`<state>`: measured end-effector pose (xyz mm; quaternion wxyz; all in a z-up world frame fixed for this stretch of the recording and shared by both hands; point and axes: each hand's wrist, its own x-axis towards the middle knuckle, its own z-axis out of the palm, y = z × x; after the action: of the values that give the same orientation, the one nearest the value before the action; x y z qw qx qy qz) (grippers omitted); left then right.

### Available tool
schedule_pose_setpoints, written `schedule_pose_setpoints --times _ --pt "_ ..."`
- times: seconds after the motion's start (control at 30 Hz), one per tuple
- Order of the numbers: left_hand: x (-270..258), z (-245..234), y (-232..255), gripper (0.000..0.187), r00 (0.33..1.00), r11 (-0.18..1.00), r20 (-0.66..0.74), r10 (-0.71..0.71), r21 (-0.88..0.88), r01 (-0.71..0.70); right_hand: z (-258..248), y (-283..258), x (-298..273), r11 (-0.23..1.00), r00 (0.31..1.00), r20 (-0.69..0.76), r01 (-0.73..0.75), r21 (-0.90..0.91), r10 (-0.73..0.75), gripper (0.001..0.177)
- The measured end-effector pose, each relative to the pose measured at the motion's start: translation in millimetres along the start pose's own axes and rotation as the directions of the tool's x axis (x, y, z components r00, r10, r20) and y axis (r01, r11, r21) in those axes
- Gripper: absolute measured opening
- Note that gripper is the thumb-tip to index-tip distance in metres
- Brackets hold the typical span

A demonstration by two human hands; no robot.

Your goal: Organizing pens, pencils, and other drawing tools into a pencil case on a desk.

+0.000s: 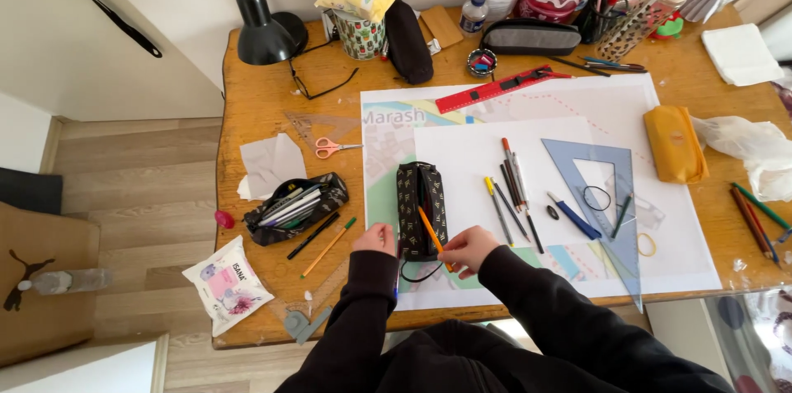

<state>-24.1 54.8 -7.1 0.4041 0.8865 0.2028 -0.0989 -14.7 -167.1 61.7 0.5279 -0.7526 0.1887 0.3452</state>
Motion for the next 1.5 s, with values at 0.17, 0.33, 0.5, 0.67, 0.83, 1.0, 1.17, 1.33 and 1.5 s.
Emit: schedule_pose_setpoints --times 0.17,0.33,0.5,0.67,0.83,1.0,1.17,1.33,1.5 --pt "1.8 -11.9 -0.5 0.032 0.999 1.0 0.039 0.012 0.001 -0.012 17.7 -36.3 17.6 0.997 0.993 -0.099 0.071 -0.011 -0.072 0.044" --pt "3.6 1.3 32.5 0.028 0.984 0.985 0.082 0.161 -0.073 -0.155 10.3 -18.2 13.3 0.993 0.981 -0.165 0.111 0.027 -0.105 0.046" --pt "-1.2 37.4 63.8 0.017 0.91 0.918 0.121 0.396 -0.051 -0.393 -61.1 47.1 20.0 0.997 0.926 -0.378 0.028 0.077 0.003 0.03" --pt "-0.7 94.6 69.3 0.019 0.897 0.92 0.207 0.39 -0.121 -0.372 -136.6 120.7 72.0 1.0 0.793 -0.609 0.001 0.028 0.016 0.023" --pt "-17.3 89.6 97.7 0.019 0.849 0.905 0.317 0.424 -0.113 -0.41 -159.3 108.4 96.6 0.973 0.766 -0.639 -0.095 -0.211 -0.064 0.016" --pt "-14.9 104.9 103.1 0.021 0.855 0.918 0.349 0.383 -0.045 -0.393 -161.9 83.2 108.4 0.959 0.799 -0.599 -0.124 -0.255 -0.056 0.02" --pt "-13.6 126.4 108.1 0.02 0.848 0.903 0.332 0.414 -0.033 -0.428 -174.8 85.2 112.3 0.974 0.793 -0.609 -0.114 -0.193 -0.028 0.016" --pt "-17.5 145.3 136.1 0.022 0.845 0.898 0.327 0.422 -0.025 -0.439 -217.9 72.7 70.4 0.983 0.739 -0.672 0.083 0.163 0.049 0.011" --pt "-16.3 199.4 173.4 0.03 0.801 0.883 0.421 0.426 0.0 -0.47 -309.8 108.4 -6.6 0.731 0.617 -0.781 0.577 0.366 -0.096 0.016"
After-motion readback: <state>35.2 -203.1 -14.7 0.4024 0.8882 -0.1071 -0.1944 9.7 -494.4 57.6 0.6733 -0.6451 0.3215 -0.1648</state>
